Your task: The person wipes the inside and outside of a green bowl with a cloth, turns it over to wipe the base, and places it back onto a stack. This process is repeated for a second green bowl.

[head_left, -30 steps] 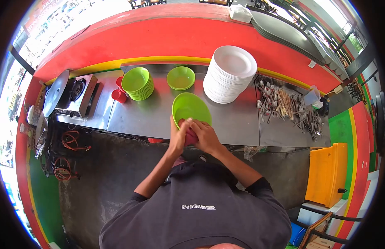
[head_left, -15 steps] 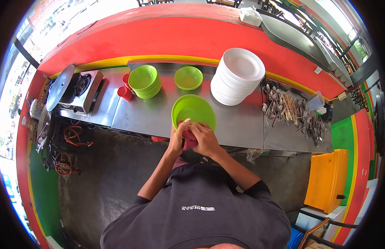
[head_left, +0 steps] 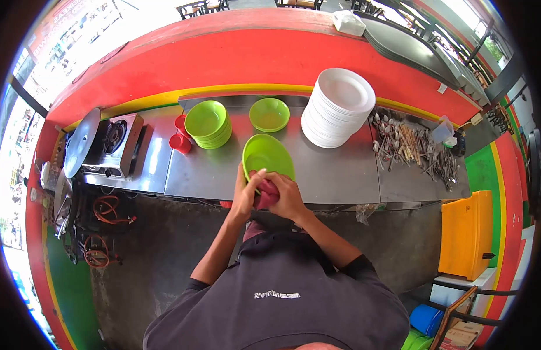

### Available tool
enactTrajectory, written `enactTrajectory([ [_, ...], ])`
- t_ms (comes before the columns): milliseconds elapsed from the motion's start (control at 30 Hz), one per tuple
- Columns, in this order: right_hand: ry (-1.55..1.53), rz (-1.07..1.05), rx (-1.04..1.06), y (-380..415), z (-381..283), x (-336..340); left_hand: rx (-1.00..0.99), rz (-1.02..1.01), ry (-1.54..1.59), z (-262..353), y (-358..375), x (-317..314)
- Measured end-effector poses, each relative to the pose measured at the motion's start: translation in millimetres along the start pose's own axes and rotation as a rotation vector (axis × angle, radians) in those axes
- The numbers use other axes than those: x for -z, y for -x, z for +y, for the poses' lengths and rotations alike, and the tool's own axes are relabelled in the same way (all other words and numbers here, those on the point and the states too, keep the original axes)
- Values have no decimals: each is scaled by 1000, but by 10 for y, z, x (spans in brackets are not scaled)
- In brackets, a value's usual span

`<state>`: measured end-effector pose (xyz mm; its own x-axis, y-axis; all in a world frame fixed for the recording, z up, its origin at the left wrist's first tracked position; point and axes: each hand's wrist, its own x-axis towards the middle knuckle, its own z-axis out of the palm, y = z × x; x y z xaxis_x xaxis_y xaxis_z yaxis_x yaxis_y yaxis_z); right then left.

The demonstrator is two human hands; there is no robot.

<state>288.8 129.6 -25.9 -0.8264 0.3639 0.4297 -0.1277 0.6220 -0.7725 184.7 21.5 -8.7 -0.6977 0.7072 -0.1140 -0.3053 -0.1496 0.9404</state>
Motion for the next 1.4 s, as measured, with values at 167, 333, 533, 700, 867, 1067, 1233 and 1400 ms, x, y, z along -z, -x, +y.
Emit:
enactTrajectory([
  [167, 16, -4, 5, -69, 12, -179, -12, 32, -61, 148, -141, 444],
  [333, 220, -43, 124, -308, -122, -302, 14, 45, -61, 557, -246, 699],
  [533, 100, -44, 59, -608, -413, -793, -107, 50, -65, 618, -207, 881],
  [700, 157, -46, 155, -635, -354, -1028, -60, 28, -18, 807, -353, 1472],
  [867, 250, -93, 139, -598, -364, -1117, 18, 40, -104, 700, -377, 1531],
  [1067, 74, -110, 50, -680, -390, -1335, -20, 38, -28, 629, -346, 1556],
  [1233, 152, -194, 133, -686, -369, -1202, -11, 101, 15, 806, -214, 1813],
  [1400, 151, -289, 141, -864, -477, -1447, -26, 224, 49, 626, -139, 1687],
])
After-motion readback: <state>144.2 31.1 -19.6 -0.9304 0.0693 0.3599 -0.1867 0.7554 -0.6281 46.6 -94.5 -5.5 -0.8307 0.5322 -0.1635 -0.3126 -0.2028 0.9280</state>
